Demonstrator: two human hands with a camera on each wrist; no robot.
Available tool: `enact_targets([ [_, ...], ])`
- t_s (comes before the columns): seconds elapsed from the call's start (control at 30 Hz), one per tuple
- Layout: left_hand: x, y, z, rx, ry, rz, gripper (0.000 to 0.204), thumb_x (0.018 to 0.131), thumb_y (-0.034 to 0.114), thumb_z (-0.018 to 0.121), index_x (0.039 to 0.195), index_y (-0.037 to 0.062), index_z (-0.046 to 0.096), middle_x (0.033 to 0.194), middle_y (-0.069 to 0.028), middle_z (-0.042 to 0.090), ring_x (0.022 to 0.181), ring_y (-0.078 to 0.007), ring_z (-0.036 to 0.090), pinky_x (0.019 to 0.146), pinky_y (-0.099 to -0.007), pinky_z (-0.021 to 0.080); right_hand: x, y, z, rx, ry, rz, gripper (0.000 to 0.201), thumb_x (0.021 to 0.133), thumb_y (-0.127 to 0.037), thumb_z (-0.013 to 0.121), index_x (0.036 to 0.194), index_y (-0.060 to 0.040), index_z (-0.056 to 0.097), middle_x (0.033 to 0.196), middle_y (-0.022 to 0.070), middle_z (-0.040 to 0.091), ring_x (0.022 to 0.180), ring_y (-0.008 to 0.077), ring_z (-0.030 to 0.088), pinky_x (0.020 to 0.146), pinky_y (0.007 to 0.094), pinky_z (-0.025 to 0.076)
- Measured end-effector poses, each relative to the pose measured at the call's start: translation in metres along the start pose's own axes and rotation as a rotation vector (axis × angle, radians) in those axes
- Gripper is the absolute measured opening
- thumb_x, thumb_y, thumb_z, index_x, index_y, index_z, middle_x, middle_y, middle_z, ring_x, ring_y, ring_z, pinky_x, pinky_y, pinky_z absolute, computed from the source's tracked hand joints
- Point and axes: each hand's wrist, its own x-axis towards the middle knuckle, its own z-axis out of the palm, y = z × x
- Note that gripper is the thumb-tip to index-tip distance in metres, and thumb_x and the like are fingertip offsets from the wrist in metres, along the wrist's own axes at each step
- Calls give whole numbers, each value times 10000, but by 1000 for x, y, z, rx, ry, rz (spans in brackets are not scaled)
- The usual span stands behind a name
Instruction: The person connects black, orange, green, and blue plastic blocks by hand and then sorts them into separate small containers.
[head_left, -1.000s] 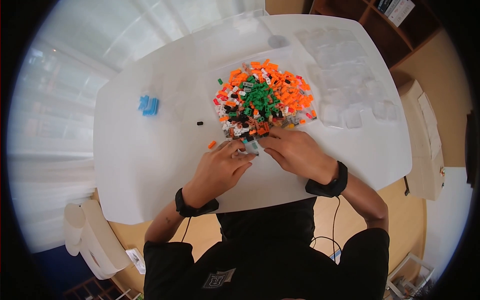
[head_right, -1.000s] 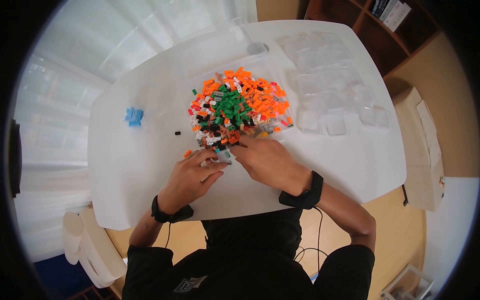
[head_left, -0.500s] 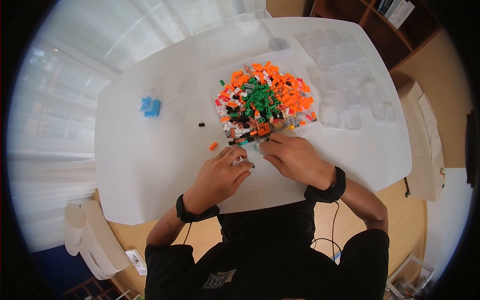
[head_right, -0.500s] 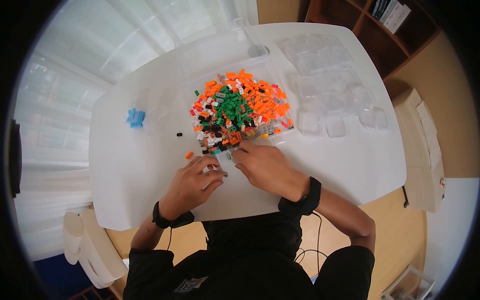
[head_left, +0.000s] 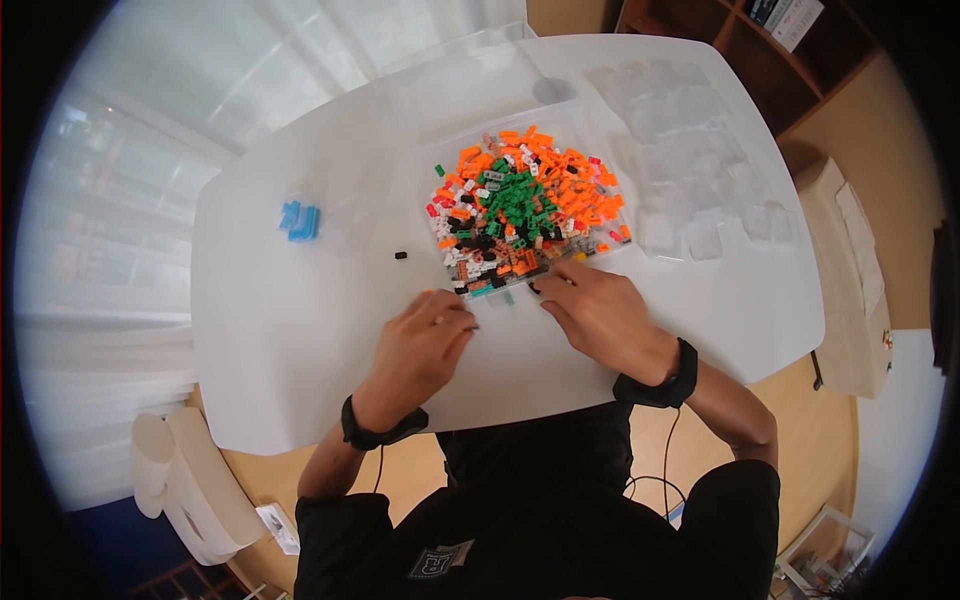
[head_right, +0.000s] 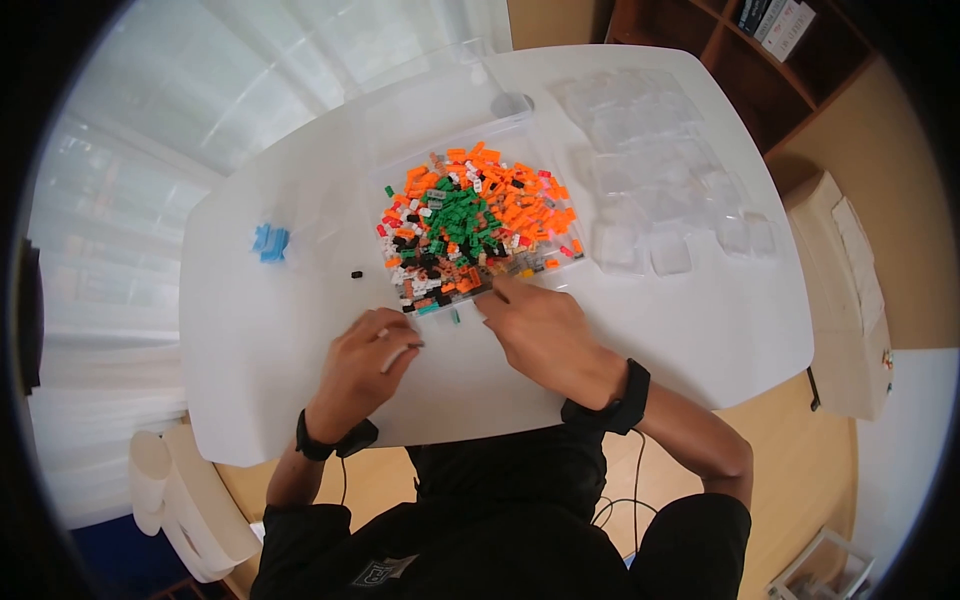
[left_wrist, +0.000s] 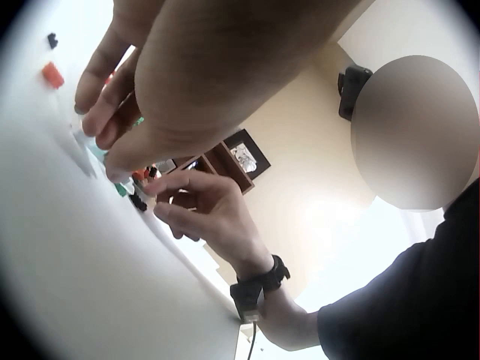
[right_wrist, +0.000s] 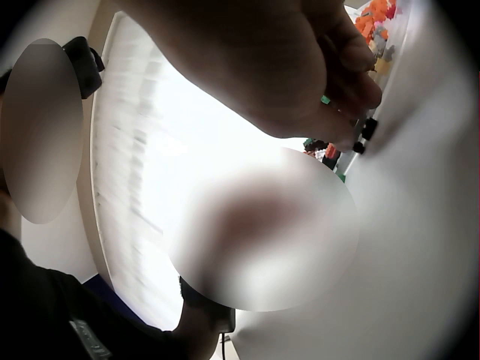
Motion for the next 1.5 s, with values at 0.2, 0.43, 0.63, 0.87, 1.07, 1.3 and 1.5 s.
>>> enact_targets([
  [0.2,-5,-13,-9,155,130,-149,160,714,-6,708,849,46,639,940,-58,617,868,-258,598,712,-345,500,-5,5,1,23,-19,14,173,791,-59,665,952,-58,602,898,73,554,734,283,603,624,377,499],
  [0.43,-2,-27,-10,43,6,-202,150,716,-27,697,837,42,642,931,-59,623,858,-261,601,729,-359,498,3,0,3,47,-46,-48,269,783,-101,693,1025,-26,602,921,107,562,823,289,601,685,375,507],
  [0.63,15,-36,-26,160,146,-180,163,710,0,712,849,48,642,1124,-120,582,1005,-314,576,818,-389,489,7,-9,8,43,-53,-45,309,772,-128,708,1035,-9,597,937,110,558,854,287,595,708,368,506],
  [0.87,18,-36,-20,57,41,-167,346,700,109,765,1006,21,630,1166,-147,566,1072,-335,545,876,-413,471,8,-18,15,-37,-36,-67,339,762,-178,720,1021,6,602,928,108,561,857,279,590,708,367,508],
  [1.07,10,-17,-10,29,-11,-193,473,644,141,809,1050,-2,614,1159,-132,584,1072,-325,548,869,-390,475,6,-13,15,49,-33,-52,312,771,-175,716,1037,-32,635,904,95,555,829,264,581,693,353,501],
  [1.3,9,-21,0,43,82,-200,279,684,84,760,924,3,645,1088,-99,602,960,-295,577,799,-378,489,4,-13,14,102,-4,-40,354,791,-146,697,1117,-31,624,889,99,553,809,257,580,687,356,500],
  [1.5,3,-21,-1,20,62,-207,160,717,28,715,871,37,670,1053,-84,614,926,-276,592,780,-369,495,2,-15,20,103,21,-50,335,807,-138,679,1107,-2,615,886,106,552,795,261,580,683,360,498],
])
